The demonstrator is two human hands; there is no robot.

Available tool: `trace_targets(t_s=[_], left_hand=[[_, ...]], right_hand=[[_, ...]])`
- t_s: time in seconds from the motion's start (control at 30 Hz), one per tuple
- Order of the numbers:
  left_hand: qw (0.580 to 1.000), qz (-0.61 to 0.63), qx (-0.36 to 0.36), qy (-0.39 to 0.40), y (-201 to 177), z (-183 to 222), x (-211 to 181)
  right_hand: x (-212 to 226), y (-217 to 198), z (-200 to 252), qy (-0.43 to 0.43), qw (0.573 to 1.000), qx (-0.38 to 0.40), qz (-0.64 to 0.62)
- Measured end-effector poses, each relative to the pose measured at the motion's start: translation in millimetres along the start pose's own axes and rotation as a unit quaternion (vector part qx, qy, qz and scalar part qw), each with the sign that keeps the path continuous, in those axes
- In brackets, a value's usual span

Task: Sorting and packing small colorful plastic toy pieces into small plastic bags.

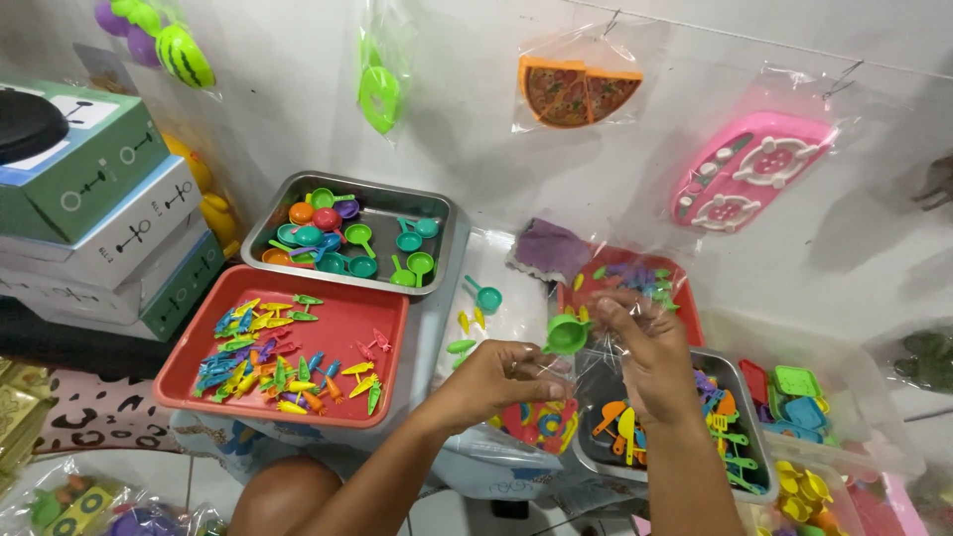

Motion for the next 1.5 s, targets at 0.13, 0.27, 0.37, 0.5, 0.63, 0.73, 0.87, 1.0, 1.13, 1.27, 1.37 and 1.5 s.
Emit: trace_targets(t_s=[0.13,0.27,0.37,0.5,0.63,0.73,0.87,1.0,1.13,1.27,1.37,1.5], left_hand=[[1.000,0.007,0.001,-0.010,-3,-3,7],[0.999,0.020,-0.023,-0.010,-6,-3,5],[0.999,0.015,-0.029,0.006,-3,0,-2],[0.999,-0.018,-0.040,0.028,-6,3,-9],[0.995,-0.069,-0.057,0.042,-20,2,-10],[0.995,-0.056,-0.071,0.050,-19,3,-13],[0.991,-0.055,-0.097,0.071,-17,6,-20],[0.981,-0.083,-0.137,0.112,-21,13,-46],[0.960,-0.131,-0.194,0.154,-38,28,-90],[0.918,-0.154,-0.321,0.172,-65,51,-136],[0.899,-0.192,-0.343,0.195,-81,62,-152],[0.880,-0.214,-0.373,0.199,-101,75,-156]], right_hand=[[8,9,5,0.041,0.997,0.007,0.066],[1,9,1,0.033,0.998,0.015,0.049],[2,14,3,0.040,0.997,0.034,0.060],[-23,1,-5,0.042,0.997,0.026,0.054],[5,27,9,0.036,0.998,0.029,0.051],[-5,26,7,0.050,0.991,0.069,0.101],[-25,21,0,0.003,0.992,0.050,0.116],[-20,34,5,0.006,0.994,0.078,0.070],[-34,24,-6,-0.012,0.993,0.106,0.047],[-35,22,-11,0.034,0.981,0.047,0.187],[-48,27,-14,0.049,0.943,0.025,0.327],[-61,55,-31,-0.013,0.867,0.050,0.496]])
Point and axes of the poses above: each hand's wrist, its own z-axis away from the middle knuckle, its own y-axis out of the palm, x = y × z, the point moved 2 cm from there along -z, towards the middle knuckle, and after that the axes turned 11 degrees about y, right-handed, at the moved point
